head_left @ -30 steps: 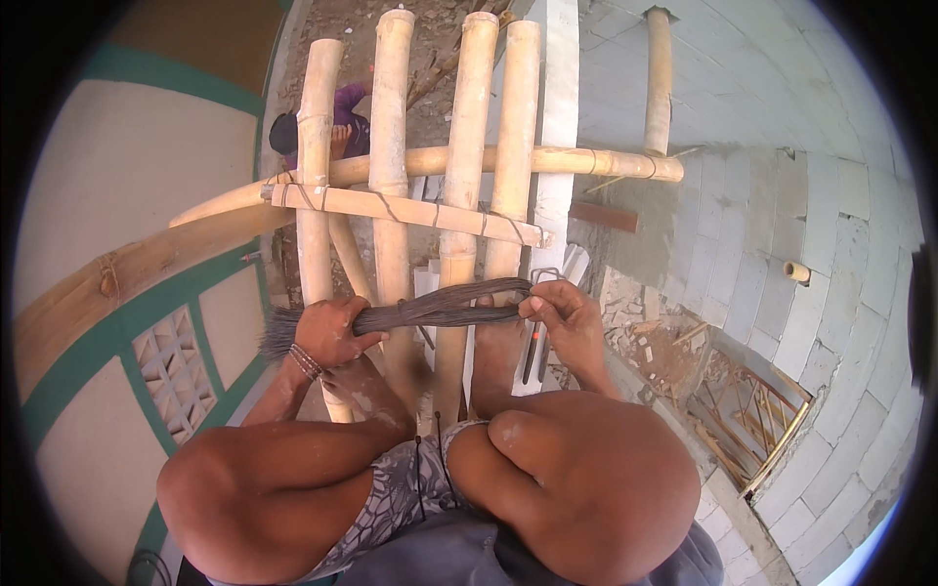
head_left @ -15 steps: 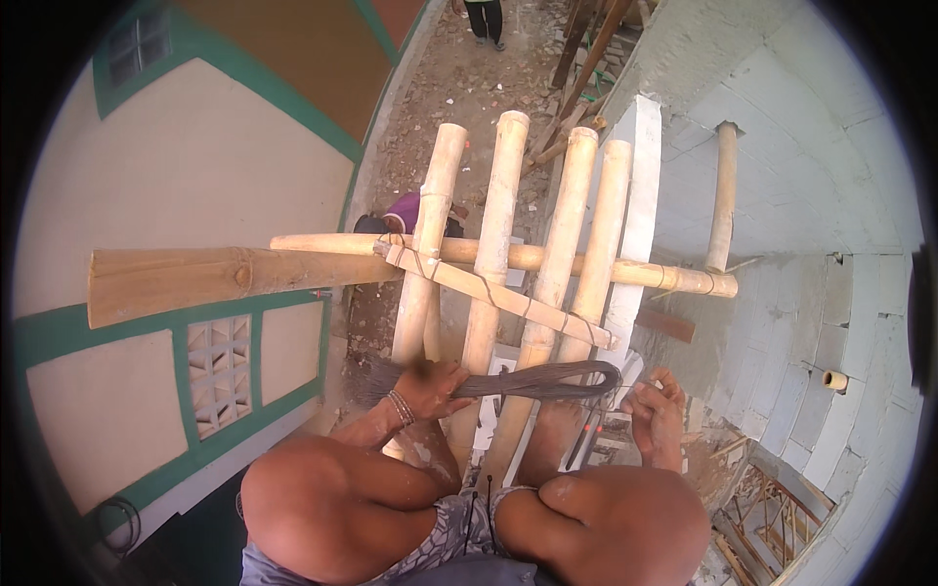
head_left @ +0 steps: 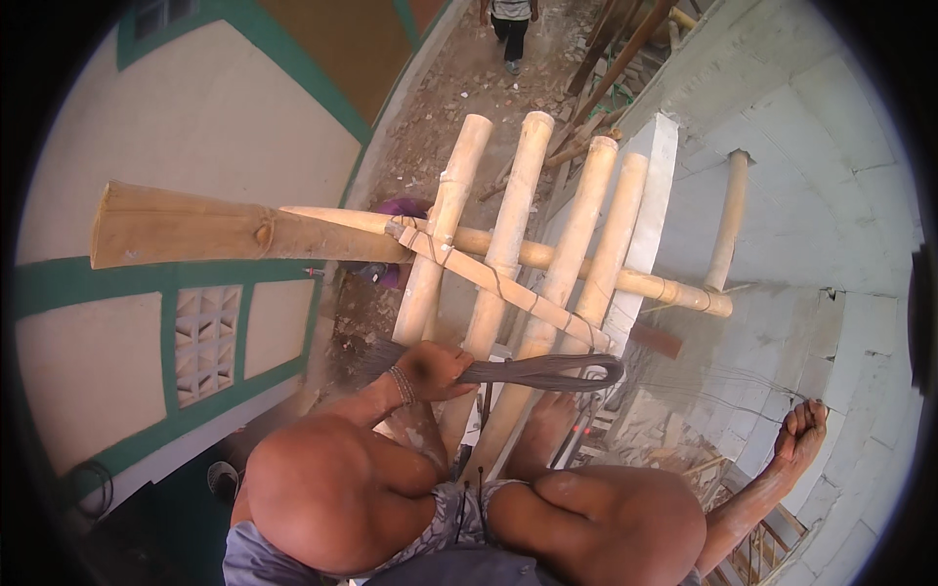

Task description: The person uses wire and pliers to secure horizontal bamboo poles to a vertical support structure. They thread thin wire around the joints, tighten it using pliers, and cut the excess wire while sitting on the frame.

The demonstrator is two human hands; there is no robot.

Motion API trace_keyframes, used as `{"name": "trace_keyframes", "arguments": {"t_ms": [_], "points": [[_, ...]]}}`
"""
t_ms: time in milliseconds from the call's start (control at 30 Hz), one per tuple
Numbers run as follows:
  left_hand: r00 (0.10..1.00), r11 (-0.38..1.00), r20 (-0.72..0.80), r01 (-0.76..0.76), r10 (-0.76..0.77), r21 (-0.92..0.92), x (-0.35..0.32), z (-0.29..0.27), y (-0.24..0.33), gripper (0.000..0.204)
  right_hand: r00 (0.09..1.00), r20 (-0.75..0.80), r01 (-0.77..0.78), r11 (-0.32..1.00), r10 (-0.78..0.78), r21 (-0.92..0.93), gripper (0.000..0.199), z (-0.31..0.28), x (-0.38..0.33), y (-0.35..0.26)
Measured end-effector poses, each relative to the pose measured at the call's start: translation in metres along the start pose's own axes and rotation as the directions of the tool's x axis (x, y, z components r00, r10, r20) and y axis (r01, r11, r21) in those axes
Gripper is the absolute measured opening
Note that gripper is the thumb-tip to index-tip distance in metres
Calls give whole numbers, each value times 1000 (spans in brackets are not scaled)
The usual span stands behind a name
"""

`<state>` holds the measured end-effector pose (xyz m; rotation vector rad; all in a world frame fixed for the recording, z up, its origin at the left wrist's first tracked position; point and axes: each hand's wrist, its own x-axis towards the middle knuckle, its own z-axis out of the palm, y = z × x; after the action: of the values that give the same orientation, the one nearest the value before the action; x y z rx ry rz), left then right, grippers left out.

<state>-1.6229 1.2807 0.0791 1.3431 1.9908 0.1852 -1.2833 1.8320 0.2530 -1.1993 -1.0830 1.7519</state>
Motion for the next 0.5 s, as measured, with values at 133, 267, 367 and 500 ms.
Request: {"name": "trace_keyframes", "arguments": {"t_ms": [133, 267, 367, 500], "points": [[1000, 999, 12, 15, -15, 46, 1, 5, -19, 46, 809, -328, 449, 873, -488, -191, 26, -2, -20, -123], [997, 996, -70, -12, 17, 84, 2, 22, -36, 45, 623, -261, 620, 669, -737, -410, 34, 45, -57, -169], [994, 993, -98, -30, 41, 112, 1, 25, -42, 45, 622, 84, 657, 461, -779, -597, 23, 71, -75, -159], [984, 981, -129, -102, 124, 167, 3, 23, -46, 44, 598, 596, 748, 106, -535, -655, 7, 156, -115, -106]]}}
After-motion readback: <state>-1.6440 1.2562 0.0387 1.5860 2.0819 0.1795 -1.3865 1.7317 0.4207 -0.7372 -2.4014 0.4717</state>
